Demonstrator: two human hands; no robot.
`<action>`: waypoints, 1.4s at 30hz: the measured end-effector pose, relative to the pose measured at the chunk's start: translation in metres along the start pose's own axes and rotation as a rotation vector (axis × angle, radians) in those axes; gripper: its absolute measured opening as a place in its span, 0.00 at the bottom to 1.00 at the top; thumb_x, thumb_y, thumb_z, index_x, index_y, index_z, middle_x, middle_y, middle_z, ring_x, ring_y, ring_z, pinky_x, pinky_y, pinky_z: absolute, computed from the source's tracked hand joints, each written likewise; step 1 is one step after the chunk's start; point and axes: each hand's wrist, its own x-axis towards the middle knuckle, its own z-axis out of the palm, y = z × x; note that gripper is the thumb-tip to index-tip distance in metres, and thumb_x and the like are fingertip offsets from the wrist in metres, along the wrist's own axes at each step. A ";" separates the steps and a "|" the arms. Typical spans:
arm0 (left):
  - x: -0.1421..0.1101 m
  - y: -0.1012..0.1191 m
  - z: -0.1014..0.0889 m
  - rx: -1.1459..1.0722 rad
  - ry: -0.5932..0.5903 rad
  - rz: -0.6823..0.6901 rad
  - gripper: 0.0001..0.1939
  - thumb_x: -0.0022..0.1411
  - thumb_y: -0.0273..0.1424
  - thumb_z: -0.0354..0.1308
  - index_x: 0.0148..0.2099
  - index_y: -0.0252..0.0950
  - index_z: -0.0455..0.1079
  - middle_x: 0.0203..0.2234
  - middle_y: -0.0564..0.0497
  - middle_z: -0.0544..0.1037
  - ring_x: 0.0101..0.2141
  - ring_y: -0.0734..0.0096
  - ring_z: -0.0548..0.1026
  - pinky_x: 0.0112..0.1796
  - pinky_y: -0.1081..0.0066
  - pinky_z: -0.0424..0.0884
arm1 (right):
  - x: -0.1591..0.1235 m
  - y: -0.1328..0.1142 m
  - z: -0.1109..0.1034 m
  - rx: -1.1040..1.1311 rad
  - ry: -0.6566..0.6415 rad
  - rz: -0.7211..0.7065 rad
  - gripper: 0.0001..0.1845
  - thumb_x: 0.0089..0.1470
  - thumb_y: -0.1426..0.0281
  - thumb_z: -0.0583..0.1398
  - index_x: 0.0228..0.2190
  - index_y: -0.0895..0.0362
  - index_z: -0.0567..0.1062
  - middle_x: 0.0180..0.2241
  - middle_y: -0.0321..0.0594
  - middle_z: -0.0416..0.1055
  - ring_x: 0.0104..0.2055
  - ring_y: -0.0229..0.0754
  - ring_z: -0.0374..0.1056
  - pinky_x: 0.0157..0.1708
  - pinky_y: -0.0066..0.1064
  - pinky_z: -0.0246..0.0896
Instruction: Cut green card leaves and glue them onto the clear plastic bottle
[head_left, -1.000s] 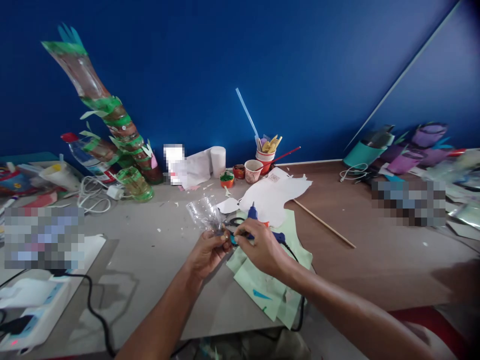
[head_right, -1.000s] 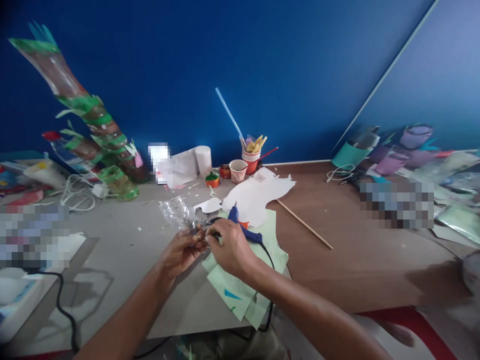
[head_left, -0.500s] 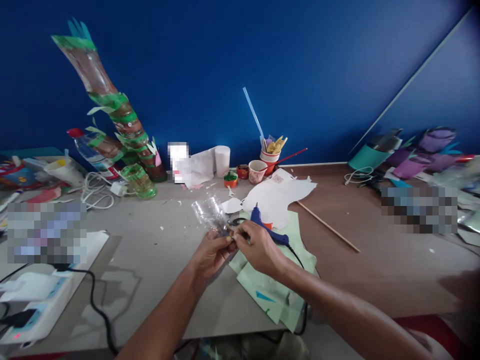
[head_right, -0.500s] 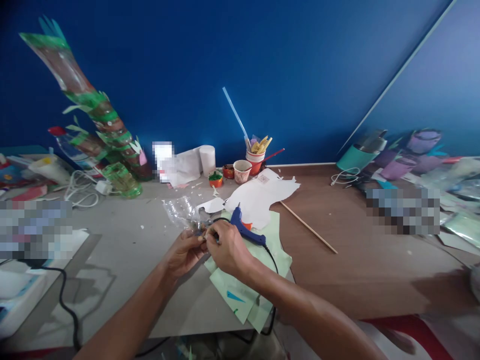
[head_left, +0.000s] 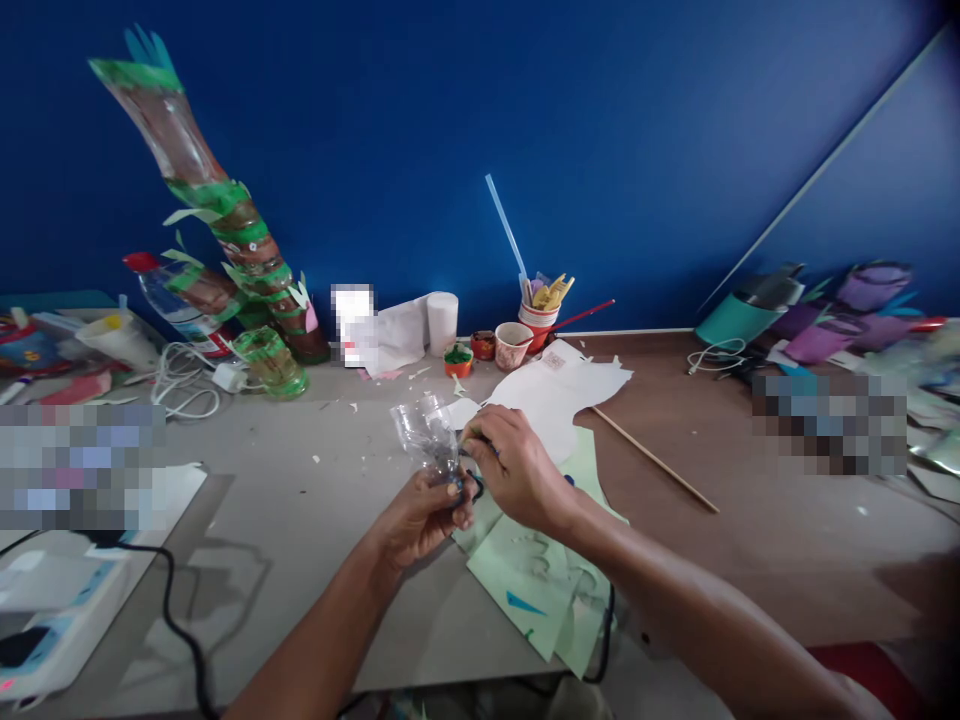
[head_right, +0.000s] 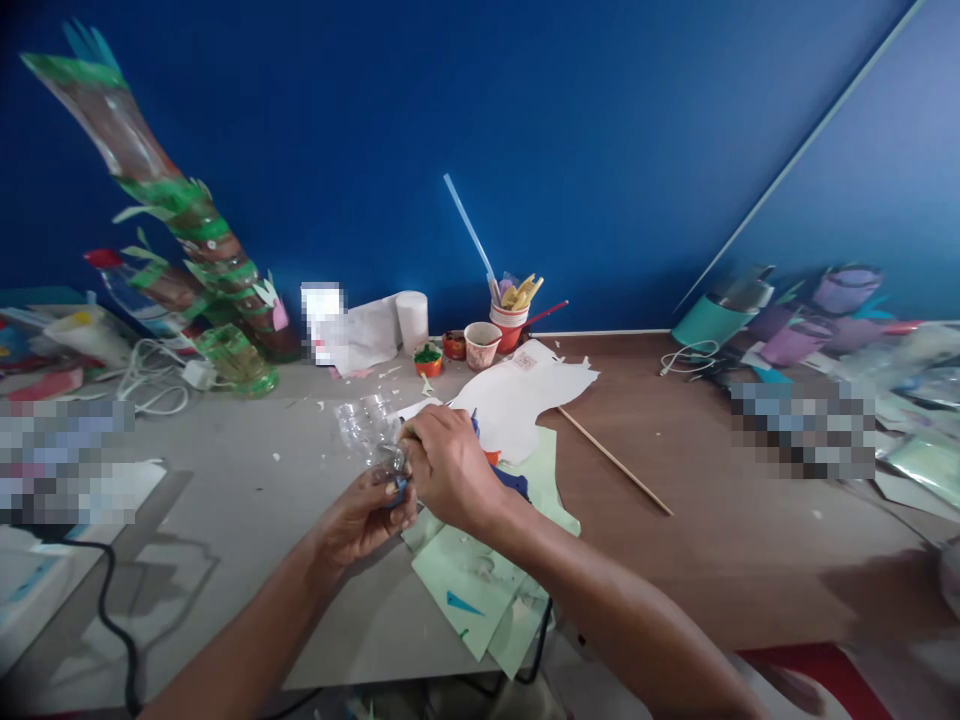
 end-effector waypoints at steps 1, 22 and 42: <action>0.000 -0.001 -0.001 0.015 -0.013 -0.005 0.13 0.48 0.31 0.68 0.34 0.30 0.71 0.23 0.51 0.72 0.19 0.79 0.68 0.25 0.74 0.64 | 0.001 0.000 0.000 -0.024 -0.010 -0.012 0.08 0.54 0.78 0.52 0.27 0.57 0.67 0.28 0.40 0.69 0.34 0.41 0.63 0.40 0.35 0.53; -0.001 0.003 0.007 0.068 -0.034 -0.032 0.13 0.47 0.32 0.69 0.29 0.31 0.68 0.18 0.54 0.69 0.18 0.79 0.65 0.24 0.74 0.61 | 0.009 -0.001 0.001 -0.185 -0.022 -0.057 0.08 0.54 0.78 0.53 0.26 0.58 0.69 0.28 0.41 0.68 0.33 0.41 0.63 0.37 0.33 0.50; -0.002 0.002 0.006 0.023 -0.055 -0.043 0.12 0.49 0.29 0.68 0.34 0.31 0.69 0.23 0.53 0.70 0.18 0.81 0.65 0.24 0.73 0.61 | 0.012 -0.001 -0.004 -0.269 0.061 -0.054 0.07 0.51 0.76 0.57 0.24 0.57 0.67 0.25 0.38 0.68 0.31 0.41 0.61 0.35 0.33 0.48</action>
